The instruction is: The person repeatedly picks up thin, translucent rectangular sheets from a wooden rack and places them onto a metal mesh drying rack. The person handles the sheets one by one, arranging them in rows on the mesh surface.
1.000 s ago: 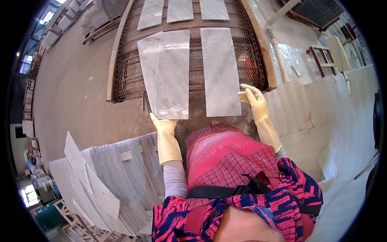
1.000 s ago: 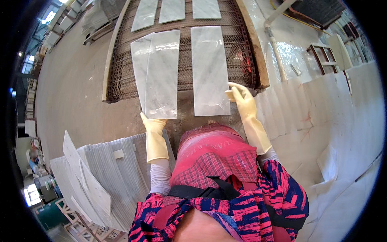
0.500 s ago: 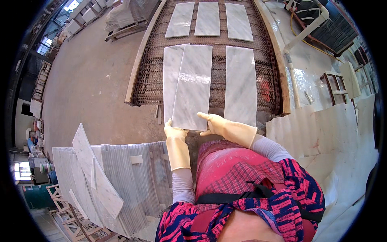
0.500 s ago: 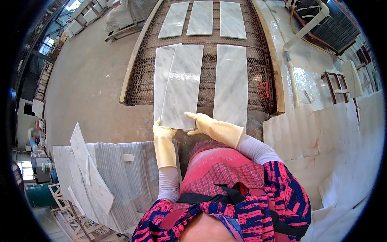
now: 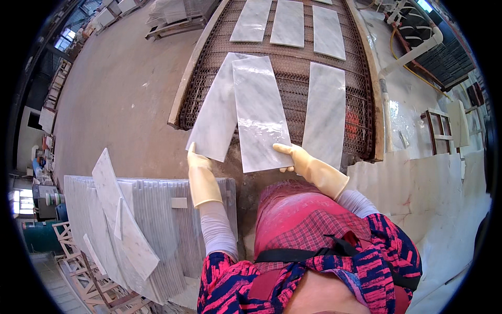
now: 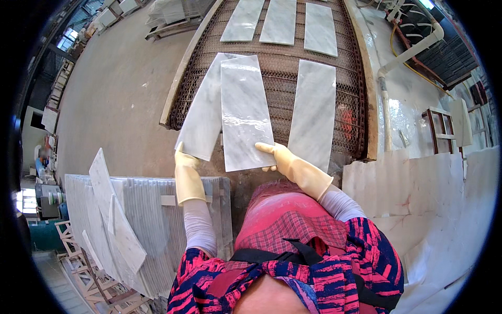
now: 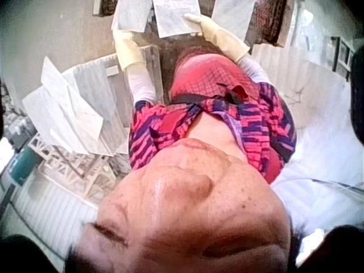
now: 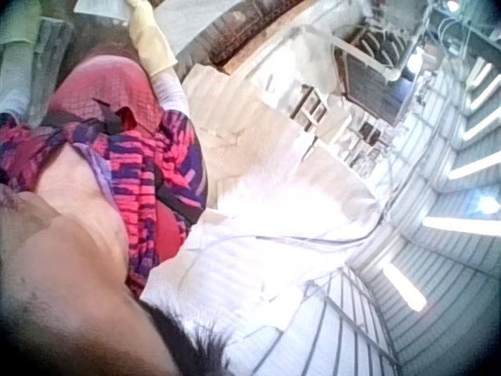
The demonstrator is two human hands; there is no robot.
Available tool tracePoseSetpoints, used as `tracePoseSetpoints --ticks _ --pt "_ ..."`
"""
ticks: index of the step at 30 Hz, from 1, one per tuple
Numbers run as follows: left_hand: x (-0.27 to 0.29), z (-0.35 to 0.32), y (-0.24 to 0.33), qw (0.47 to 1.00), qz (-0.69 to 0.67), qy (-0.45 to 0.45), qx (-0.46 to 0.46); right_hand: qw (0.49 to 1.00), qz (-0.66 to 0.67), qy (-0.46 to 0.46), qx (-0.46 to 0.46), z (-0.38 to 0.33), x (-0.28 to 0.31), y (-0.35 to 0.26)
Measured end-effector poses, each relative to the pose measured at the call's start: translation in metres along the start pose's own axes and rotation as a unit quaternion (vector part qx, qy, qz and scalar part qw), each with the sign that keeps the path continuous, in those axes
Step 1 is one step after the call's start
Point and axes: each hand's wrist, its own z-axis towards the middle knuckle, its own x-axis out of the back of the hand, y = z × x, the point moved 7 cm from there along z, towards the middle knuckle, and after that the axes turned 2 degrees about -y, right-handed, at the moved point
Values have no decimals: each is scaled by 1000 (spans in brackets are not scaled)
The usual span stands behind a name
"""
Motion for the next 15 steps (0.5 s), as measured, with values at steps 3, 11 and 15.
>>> tracePoseSetpoints --ticks 3,11,15 --pt "5 12 -23 998 -44 15 -35 999 -40 14 -5 -5 -3 -5" --pt "-21 -11 -28 991 -1 106 -83 996 -54 5 74 -29 -9 -48" --pt "-16 -23 -31 988 -16 119 -94 995 -56 38 74 -58 -11 -59"
